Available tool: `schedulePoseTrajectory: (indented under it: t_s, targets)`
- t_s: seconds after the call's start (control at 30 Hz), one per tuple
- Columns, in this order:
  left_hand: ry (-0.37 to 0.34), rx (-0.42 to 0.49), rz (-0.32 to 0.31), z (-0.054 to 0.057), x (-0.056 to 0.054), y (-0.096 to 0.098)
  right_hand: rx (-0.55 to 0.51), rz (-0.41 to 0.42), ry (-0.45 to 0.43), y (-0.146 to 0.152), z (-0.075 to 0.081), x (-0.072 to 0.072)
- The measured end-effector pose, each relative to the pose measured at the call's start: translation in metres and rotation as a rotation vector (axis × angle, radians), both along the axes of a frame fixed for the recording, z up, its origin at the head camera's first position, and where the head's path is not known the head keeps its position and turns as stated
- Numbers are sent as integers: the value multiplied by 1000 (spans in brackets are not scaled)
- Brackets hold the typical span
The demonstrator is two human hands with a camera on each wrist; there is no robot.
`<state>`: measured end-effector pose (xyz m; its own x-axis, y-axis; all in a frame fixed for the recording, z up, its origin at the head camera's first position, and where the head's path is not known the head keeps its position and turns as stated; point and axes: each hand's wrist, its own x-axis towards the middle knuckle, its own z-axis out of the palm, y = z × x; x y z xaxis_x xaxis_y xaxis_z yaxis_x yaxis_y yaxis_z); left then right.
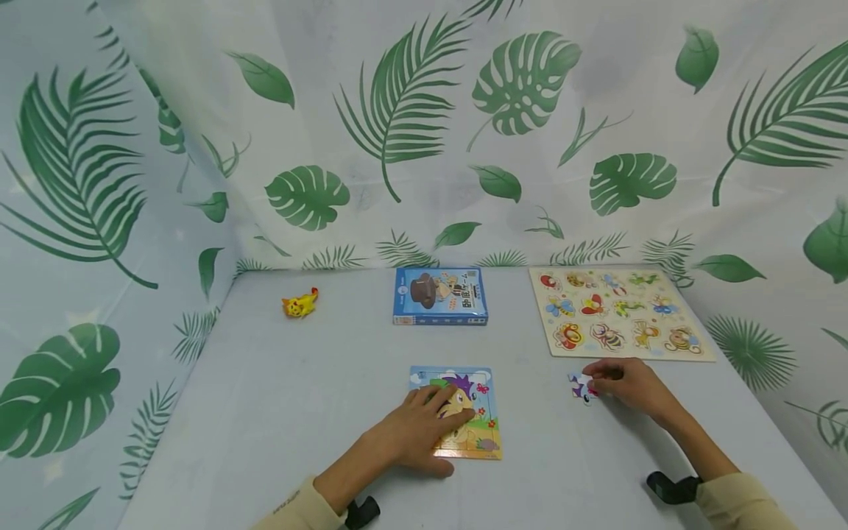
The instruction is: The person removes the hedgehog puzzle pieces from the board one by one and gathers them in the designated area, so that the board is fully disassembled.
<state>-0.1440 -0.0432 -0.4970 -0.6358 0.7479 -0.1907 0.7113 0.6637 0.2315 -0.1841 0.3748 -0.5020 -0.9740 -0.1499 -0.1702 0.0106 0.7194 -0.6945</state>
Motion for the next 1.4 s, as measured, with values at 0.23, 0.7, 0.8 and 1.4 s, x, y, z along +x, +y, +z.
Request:
schedulePoseTrajectory:
  t_s: [0.23, 0.7, 0.8, 1.4]
  targets:
    - [-5, -5, 14, 0, -1, -1, 9, 4, 15, -2, 1, -2]
    - [12, 8, 1, 2, -2, -3, 2, -21, 39, -8, 7, -1]
    - [3, -1, 15, 2, -2, -3, 13, -2, 70, -32, 12, -3]
    - [66, -40, -3, 2, -2, -2, 79, 212, 143, -203, 8, -14]
